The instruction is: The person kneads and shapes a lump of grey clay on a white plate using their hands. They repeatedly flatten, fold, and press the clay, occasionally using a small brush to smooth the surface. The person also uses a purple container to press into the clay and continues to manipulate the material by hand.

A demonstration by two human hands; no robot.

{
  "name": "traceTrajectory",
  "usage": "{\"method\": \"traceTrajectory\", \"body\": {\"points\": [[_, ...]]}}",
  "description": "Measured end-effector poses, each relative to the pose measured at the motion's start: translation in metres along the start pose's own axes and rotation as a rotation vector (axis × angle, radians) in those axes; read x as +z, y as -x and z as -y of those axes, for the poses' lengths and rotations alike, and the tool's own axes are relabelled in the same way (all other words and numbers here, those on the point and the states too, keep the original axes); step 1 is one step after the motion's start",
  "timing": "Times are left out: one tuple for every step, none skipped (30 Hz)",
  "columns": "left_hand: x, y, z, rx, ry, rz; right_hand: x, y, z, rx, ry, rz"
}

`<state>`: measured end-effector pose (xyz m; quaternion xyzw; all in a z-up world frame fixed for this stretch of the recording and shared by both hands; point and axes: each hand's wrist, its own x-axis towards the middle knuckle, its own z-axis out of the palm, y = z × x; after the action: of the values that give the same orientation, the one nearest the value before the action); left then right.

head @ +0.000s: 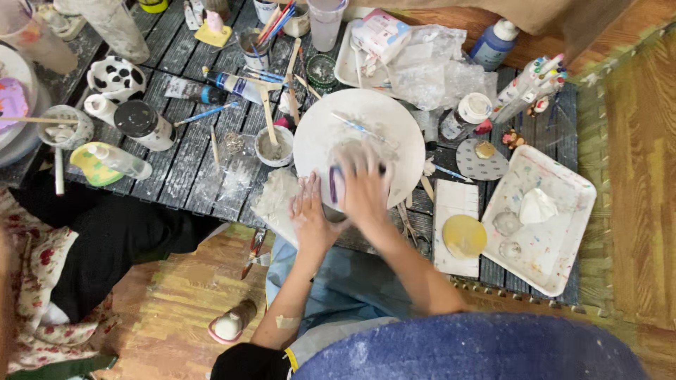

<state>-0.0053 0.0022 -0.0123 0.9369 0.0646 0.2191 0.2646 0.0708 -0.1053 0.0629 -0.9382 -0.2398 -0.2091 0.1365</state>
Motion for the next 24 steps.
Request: {"method": "traceTrajectory", "body": {"points": [[0.001, -0.001, 0.002, 0.006, -0.07, 0.033, -0.008, 0.014, 0.006, -0.028, -0.078, -0.004], [0.002, -0.003, 0.005, 0.012, -0.14, 0.066, -0.013, 0.023, 0.009, -0.035, -0.091, 0.012], [0.004, 0.0, 0.004, 0.032, -0.198, 0.04, -0.02, 0.033, 0.011, -0.047, -0.107, 0.041], [0.005, 0.003, 0.004, 0.053, -0.256, 0.015, -0.023, 0.037, 0.011, -0.059, -0.122, 0.069], [0.006, 0.001, 0.004, 0.077, -0.313, -0.015, -0.022, 0.032, 0.009, -0.078, -0.11, 0.053], [0.007, -0.001, 0.003, 0.062, -0.203, 0.016, -0.019, 0.021, 0.005, -0.097, -0.097, 0.036], [0.007, 0.0, 0.001, 0.043, -0.093, 0.051, -0.015, 0.01, -0.001, -0.115, -0.086, 0.026], [0.006, 0.0, -0.001, 0.023, 0.018, 0.086, -0.004, -0.009, -0.005, -0.081, -0.033, 0.043], [0.005, 0.0, -0.004, 0.023, 0.009, 0.08, 0.01, -0.035, -0.01, -0.052, 0.018, 0.062], [0.003, 0.0, -0.006, 0.022, 0.0, 0.075, 0.021, -0.056, -0.019, -0.04, -0.016, 0.06], [0.002, -0.002, -0.008, 0.024, -0.011, 0.067, 0.033, -0.079, -0.027, -0.028, -0.05, 0.054], [0.0, -0.004, -0.009, 0.022, -0.025, 0.069, 0.047, -0.106, -0.033, -0.004, -0.044, 0.058], [-0.002, -0.004, -0.011, 0.019, -0.039, 0.073, 0.061, -0.129, -0.038, 0.021, -0.038, 0.065], [-0.004, -0.005, -0.012, 0.016, -0.053, 0.077, 0.071, -0.147, -0.043, 0.037, -0.097, 0.042], [-0.004, -0.007, -0.014, 0.021, -0.049, 0.067, 0.08, -0.162, -0.048, 0.052, -0.153, 0.016], [-0.004, -0.008, -0.015, 0.025, -0.046, 0.056, 0.086, -0.173, -0.052, 0.067, -0.209, -0.01], [-0.005, -0.007, -0.015, 0.028, -0.045, 0.049, 0.091, -0.178, -0.053, 0.065, -0.2, 0.032], [-0.005, -0.005, -0.014, 0.026, -0.053, 0.053, 0.094, -0.181, -0.054, 0.064, -0.192, 0.075], [-0.006, -0.006, -0.013, 0.028, -0.062, 0.055, 0.094, -0.184, -0.053, 0.062, -0.184, 0.113], [-0.006, -0.007, -0.011, 0.03, -0.071, 0.057, 0.091, -0.179, -0.052, 0.055, -0.233, 0.133], [-0.005, -0.008, -0.012, 0.026, -0.072, 0.058, 0.084, -0.167, -0.056, 0.05, -0.277, 0.152], [-0.004, -0.01, -0.011, 0.022, -0.073, 0.059, 0.076, -0.153, -0.059, 0.045, -0.321, 0.17], [-0.002, -0.007, -0.012, 0.011, -0.073, 0.068, 0.068, -0.133, -0.061, 0.061, -0.279, 0.218], [-0.001, -0.004, -0.012, 0.015, -0.063, 0.056, 0.058, -0.112, -0.061, 0.076, -0.236, 0.266]]}}
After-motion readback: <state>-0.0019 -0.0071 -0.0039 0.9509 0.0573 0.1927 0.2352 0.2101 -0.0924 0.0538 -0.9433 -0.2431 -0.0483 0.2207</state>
